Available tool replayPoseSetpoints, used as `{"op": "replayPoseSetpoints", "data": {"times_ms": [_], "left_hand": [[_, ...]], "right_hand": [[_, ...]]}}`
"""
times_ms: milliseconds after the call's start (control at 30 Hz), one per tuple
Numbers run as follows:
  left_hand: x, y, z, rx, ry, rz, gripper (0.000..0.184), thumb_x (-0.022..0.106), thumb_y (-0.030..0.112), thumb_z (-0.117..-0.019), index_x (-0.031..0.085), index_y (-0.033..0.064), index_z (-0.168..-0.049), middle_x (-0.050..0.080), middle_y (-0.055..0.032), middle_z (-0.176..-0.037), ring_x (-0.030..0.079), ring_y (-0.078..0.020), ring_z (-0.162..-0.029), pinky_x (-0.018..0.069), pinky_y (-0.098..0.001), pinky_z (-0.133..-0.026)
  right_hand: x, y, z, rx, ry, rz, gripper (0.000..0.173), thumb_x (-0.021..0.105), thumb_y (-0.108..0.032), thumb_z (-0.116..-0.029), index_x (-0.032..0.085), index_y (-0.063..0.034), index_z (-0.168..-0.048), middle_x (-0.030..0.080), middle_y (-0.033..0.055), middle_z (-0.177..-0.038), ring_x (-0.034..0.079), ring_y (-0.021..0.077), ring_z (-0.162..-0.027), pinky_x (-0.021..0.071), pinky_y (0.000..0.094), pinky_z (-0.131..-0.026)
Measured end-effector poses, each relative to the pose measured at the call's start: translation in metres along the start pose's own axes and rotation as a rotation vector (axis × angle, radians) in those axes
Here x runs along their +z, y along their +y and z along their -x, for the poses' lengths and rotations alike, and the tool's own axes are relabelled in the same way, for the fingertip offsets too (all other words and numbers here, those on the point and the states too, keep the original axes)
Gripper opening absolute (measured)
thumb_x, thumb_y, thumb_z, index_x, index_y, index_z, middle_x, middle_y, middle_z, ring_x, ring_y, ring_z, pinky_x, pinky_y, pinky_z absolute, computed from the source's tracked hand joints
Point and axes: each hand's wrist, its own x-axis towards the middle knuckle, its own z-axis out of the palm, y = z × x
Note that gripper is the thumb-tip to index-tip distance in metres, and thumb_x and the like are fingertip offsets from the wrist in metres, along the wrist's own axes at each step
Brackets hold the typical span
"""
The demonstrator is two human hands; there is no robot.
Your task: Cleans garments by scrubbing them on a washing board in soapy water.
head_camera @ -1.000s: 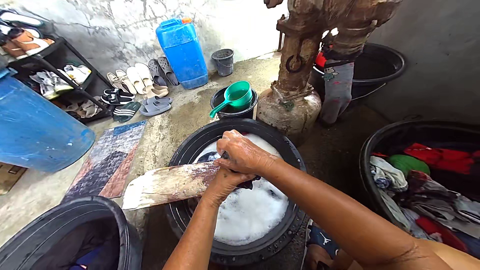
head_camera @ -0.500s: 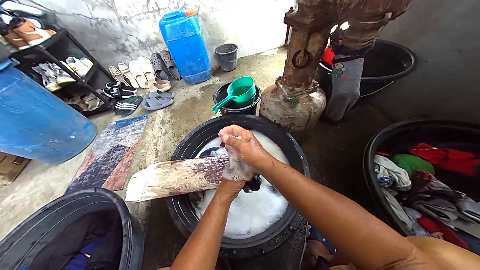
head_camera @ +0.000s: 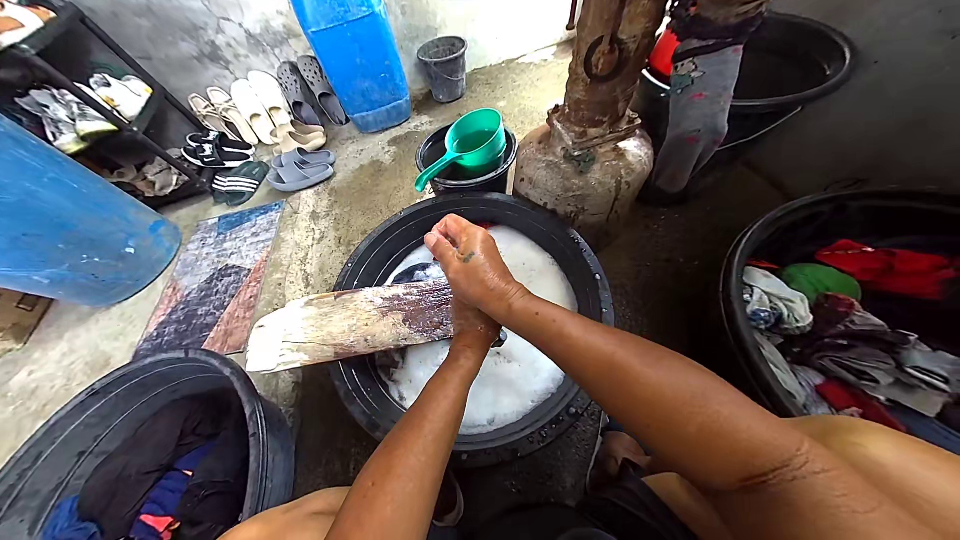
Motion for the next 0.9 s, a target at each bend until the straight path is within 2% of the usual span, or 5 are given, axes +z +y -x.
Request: {"op": "replayPoseSetpoints", "data": {"times_ms": [167, 367, 567, 667, 900], "left_hand": [[-0.012, 0.000, 0.005, 0.033, -0.073, 0.021, 0.041, 0.062, 0.006, -0.0993, 0.054, -0.0134, -0.134, 0.053, -0.0302, -0.142, 0.044, -0.0384, -0.141, 0.0295, -0.0448, -0.119], [0.010, -0.030, -0.003, -0.107, -0.082, 1.166, 0.009, 0.055, 0.004, -0.1011, 0.053, 0.0089, -0.108, 0.062, -0.0001, -0.080, 0.062, -0.0069, -0.066, 0.0556, -0.0234, -0.062], [0.015, -0.061, 0.011, -0.015, -0.486, 1.897, 0.072, 0.051, 0.085, -0.0805, 0.065, 0.0257, -0.119, 0.074, -0.0028, -0.108, 0.074, -0.0213, -0.093, 0.0629, -0.0400, -0.076], [0.004, -0.047, 0.003, -0.039, -0.135, 2.016, 0.063, 0.017, 0.060, -0.1046, 0.065, 0.0198, -0.099, 0.070, -0.0008, -0.088, 0.068, -0.0120, -0.082, 0.0577, -0.0327, -0.070], [-0.044, -0.005, -0.016, -0.105, 0.331, 2.063, 0.040, 0.029, 0.025, -0.1108, 0.061, 0.0168, -0.088, 0.067, 0.0029, -0.076, 0.069, -0.0107, -0.074, 0.0597, -0.0285, -0.073]], "right_hand": [[-0.002, 0.000, -0.003, -0.087, -0.030, 0.069, 0.023, 0.050, -0.015, -0.1072, 0.062, 0.0005, -0.096, 0.058, 0.0090, -0.077, 0.058, 0.0200, -0.071, 0.0468, 0.0398, -0.068], [-0.003, 0.002, -0.016, -0.333, 0.011, -0.038, 0.019, 0.057, -0.012, -0.1013, 0.062, 0.0011, -0.088, 0.053, 0.0026, -0.071, 0.050, 0.0090, -0.063, 0.0424, 0.0281, -0.061], [-0.002, 0.004, -0.006, -0.616, -0.067, -0.030, 0.015, 0.064, -0.007, -0.0945, 0.067, 0.0055, -0.087, 0.065, 0.0123, -0.075, 0.063, 0.0179, -0.065, 0.0513, 0.0356, -0.060], [0.004, 0.003, 0.014, -0.718, -0.148, -0.006, 0.014, 0.065, -0.008, -0.0937, 0.068, 0.0045, -0.087, 0.066, 0.0128, -0.073, 0.065, 0.0213, -0.063, 0.0537, 0.0402, -0.057], [0.007, 0.002, 0.024, -0.126, 0.384, -0.812, 0.009, 0.046, -0.005, -0.1021, 0.055, -0.0039, -0.100, 0.056, -0.0048, -0.065, 0.055, 0.0024, -0.053, 0.0534, 0.0208, -0.056]]}}
